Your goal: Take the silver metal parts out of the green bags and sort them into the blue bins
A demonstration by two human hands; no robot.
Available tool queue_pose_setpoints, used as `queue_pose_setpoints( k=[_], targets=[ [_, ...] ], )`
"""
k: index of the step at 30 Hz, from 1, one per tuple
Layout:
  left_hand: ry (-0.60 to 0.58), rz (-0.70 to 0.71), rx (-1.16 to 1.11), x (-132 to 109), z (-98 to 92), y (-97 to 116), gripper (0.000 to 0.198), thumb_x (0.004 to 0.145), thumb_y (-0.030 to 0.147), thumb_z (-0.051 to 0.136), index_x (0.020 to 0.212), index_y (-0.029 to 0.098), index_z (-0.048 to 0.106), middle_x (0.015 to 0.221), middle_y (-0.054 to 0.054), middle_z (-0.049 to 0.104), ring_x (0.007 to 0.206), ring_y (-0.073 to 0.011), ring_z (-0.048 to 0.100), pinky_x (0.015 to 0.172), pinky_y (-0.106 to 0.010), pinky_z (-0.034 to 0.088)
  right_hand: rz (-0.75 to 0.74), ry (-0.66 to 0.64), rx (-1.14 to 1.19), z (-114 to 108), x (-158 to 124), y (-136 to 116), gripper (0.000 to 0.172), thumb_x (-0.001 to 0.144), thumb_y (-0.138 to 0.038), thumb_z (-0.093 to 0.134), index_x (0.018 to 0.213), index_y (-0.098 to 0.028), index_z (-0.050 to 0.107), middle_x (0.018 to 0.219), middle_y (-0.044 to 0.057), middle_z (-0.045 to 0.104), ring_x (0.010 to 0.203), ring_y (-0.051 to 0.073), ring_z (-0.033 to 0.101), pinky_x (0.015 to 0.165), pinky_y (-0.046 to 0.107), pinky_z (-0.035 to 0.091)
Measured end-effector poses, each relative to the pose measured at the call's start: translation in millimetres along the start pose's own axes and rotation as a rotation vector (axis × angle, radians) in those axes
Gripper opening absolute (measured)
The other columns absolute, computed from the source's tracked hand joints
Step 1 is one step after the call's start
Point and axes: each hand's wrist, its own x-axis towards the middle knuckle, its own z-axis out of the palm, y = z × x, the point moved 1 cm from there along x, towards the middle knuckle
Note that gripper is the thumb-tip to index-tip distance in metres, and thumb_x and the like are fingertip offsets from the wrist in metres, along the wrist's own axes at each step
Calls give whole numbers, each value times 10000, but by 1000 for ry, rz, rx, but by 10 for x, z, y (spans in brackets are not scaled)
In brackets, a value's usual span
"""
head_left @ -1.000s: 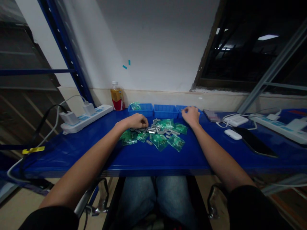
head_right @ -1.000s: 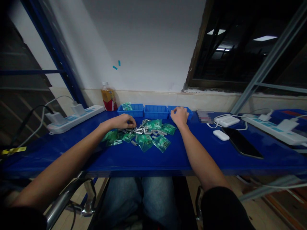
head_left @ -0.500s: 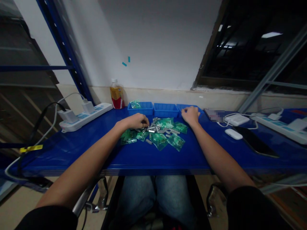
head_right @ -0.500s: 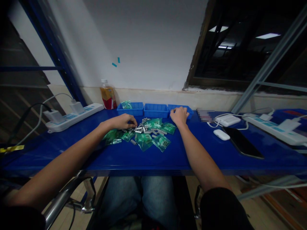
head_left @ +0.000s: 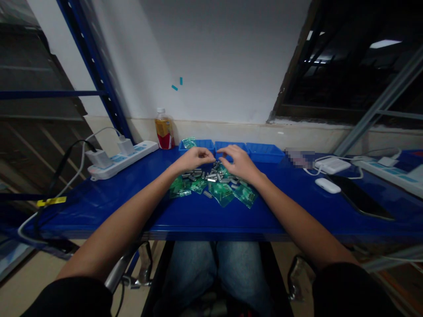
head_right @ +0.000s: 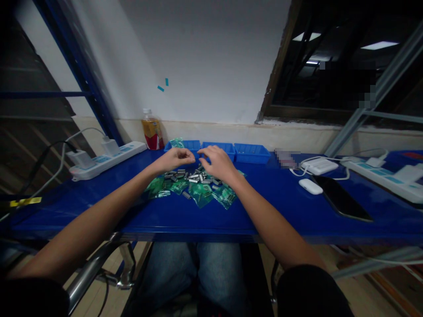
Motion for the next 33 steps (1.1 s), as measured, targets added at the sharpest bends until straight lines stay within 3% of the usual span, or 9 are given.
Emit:
queue_pose_setpoints(
  k=[3, 7, 9, 13, 19, 23, 26, 28, 33],
  targets=[
    [-64, -45, -56, -17, -7, -5, 270, 733, 380, 629, 787, 115, 635, 711, -30, 635, 633, -98, 543, 613, -227, 419, -81, -47, 19, 119, -6, -189, 174, 839, -183, 499, 985, -193, 594, 886, 54, 614, 858, 204, 522, 787, 332, 402],
    [-149, -77, -73, -35, 5, -41, 269, 762, 393, 612, 749, 125, 639, 665, -19, 617, 594, -88, 527, 567, -210, 403, -66, -56, 34, 173, -41, -199, 95, 843, -175, 497, 900, -183, 573, 856, 56, 610, 839, 197, 517, 756, 322, 396],
    [-129, -49, -81, -31, 17, -52, 284, 806, 400, 561, 811, 128, 642, 709, -32, 633, 629, -96, 550, 597, -214, 426, -21, -34, 23, 170, -43, -170, 67, 855, -219, 506, 849, -185, 563, 835, 55, 606, 826, 197, 516, 745, 322, 389],
    [-23, 65, 11, -34, 55, -9, 320, 817, 366, 555, 1024, 128, 604, 822, -58, 656, 739, -128, 596, 685, -246, 465, 94, 59, -4, 175, -36, -106, 186, 884, -282, 470, 729, -193, 525, 760, 44, 578, 780, 190, 510, 725, 317, 373],
    [47, 216, 255, -80, 135, 166, 268, 848, 355, 529, 978, 139, 618, 862, -53, 663, 788, -140, 609, 738, -264, 466, 137, 83, 7, 222, -37, -41, 270, 899, -295, 424, 654, -200, 486, 699, 33, 537, 733, 180, 493, 700, 307, 357],
    [70, 139, 301, -73, 132, 175, 278, 871, 344, 481, 966, 135, 636, 896, -60, 673, 794, -139, 597, 740, -263, 454, 139, 87, 46, 210, -47, -44, 246, 903, -290, 413, 697, -200, 513, 712, 34, 547, 739, 185, 504, 710, 313, 373],
    [72, 60, 195, -51, 114, 130, 311, 887, 360, 442, 930, 117, 630, 874, -71, 663, 784, -131, 591, 731, -251, 458, 107, 116, 86, 184, -58, -70, 97, 865, -272, 485, 881, -200, 548, 794, 39, 575, 783, 191, 525, 733, 317, 399],
    [61, 29, 102, -36, 108, 100, 311, 884, 370, 447, 913, 113, 619, 853, -72, 657, 763, -121, 588, 717, -237, 461, 72, 114, 93, 171, -64, -97, 127, 851, -253, 505, 961, -204, 545, 840, 47, 580, 815, 196, 533, 754, 323, 411],
    [-10, -17, 18, -20, 92, 76, 323, 890, 378, 428, 875, 119, 620, 839, -80, 670, 718, -111, 583, 693, -226, 459, 23, 93, 65, 136, -44, -131, 113, 872, -247, 468, 916, -208, 564, 866, 57, 580, 856, 205, 530, 779, 337, 411]
  ],
)
